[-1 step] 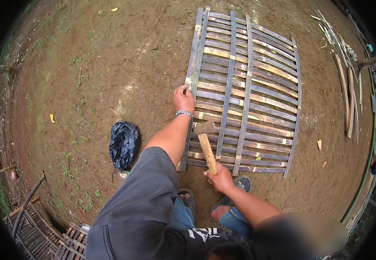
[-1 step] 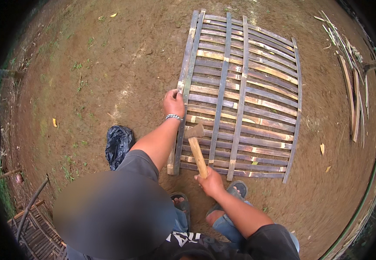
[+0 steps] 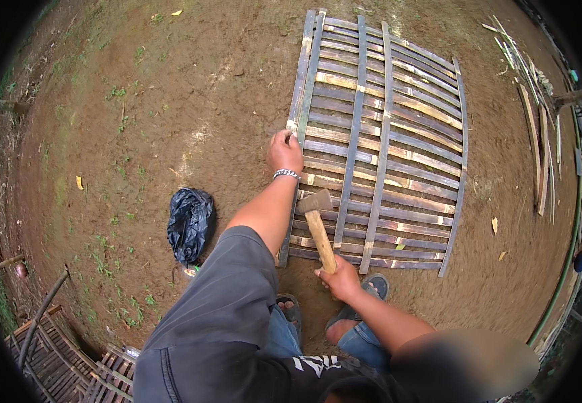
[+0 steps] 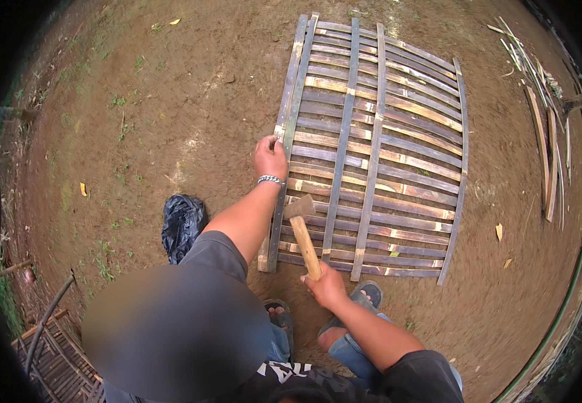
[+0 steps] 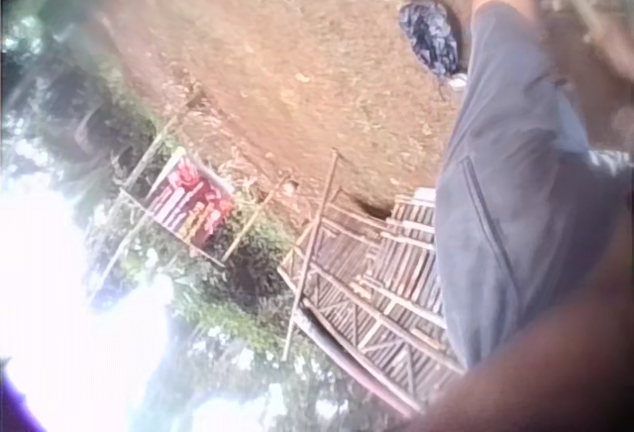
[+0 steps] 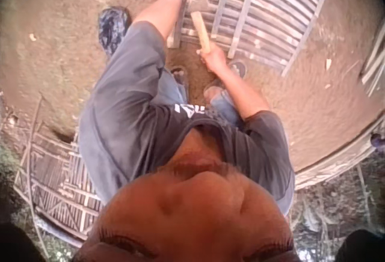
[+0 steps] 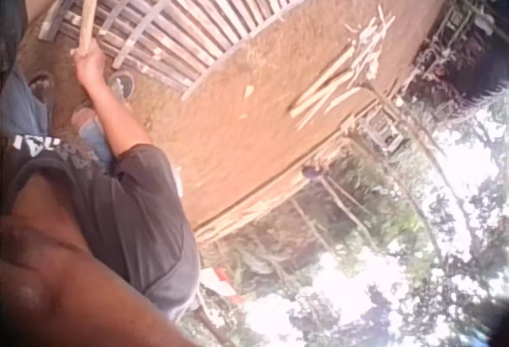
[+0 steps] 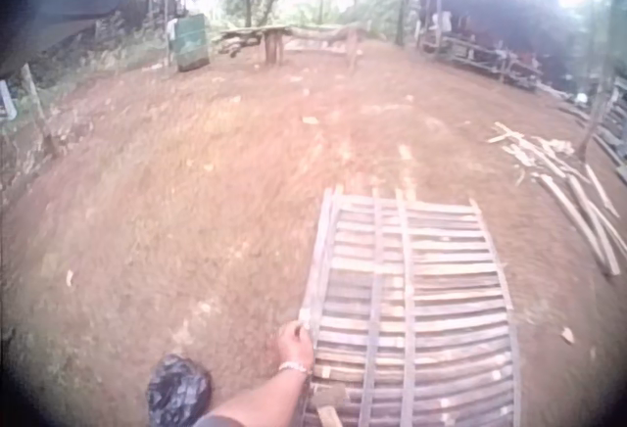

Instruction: The person hammers nails into a wooden pallet lying on the ground. They repeatedly pick up nails from a black plastic bag and drive them into the slats of the pallet using a hammer.

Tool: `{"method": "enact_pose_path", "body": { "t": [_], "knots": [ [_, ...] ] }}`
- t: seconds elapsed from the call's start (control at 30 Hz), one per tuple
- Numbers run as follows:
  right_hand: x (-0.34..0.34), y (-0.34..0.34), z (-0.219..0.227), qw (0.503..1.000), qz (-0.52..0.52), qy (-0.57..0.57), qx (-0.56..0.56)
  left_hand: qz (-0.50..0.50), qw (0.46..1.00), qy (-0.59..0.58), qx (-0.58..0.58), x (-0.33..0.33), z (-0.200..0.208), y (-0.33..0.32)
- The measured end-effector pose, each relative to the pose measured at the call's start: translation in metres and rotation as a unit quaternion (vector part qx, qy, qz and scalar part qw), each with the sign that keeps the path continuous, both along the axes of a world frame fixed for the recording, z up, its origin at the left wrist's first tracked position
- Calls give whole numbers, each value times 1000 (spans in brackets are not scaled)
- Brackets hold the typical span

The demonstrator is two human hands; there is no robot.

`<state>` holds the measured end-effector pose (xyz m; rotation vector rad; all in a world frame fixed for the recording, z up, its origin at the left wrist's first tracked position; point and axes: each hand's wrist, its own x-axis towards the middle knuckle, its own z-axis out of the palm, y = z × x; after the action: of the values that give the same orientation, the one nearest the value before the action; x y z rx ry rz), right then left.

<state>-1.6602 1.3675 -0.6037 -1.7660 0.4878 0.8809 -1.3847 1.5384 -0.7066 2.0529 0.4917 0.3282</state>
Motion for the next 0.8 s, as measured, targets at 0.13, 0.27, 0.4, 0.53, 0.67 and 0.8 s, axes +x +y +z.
{"method": "enact_pose_path", "body": {
  "t": [0.13, 0.27, 0.4, 0.53, 0.67, 0.8],
  "knots": [
    [-3, -17, 15, 996, 82, -16, -34, -32, 993, -42, 105, 22, 4, -15],
    [13, -22, 30, 995, 94, 23, -28, -55, 986, -58, 149, 30, -11, -7],
    [44, -25, 30, 996, 27, 83, 25, -69, 979, -54, 183, 31, -8, -12],
    [86, -34, 16, 997, 23, 62, 40, -81, 972, -36, 216, 34, -2, -13],
    [131, -46, 23, 993, -19, 104, 56, -78, 967, -14, 241, 31, -4, -15],
    [172, -63, 48, 996, -35, 71, 29, -77, 965, 9, 252, 31, -1, -15]
  ]
}}
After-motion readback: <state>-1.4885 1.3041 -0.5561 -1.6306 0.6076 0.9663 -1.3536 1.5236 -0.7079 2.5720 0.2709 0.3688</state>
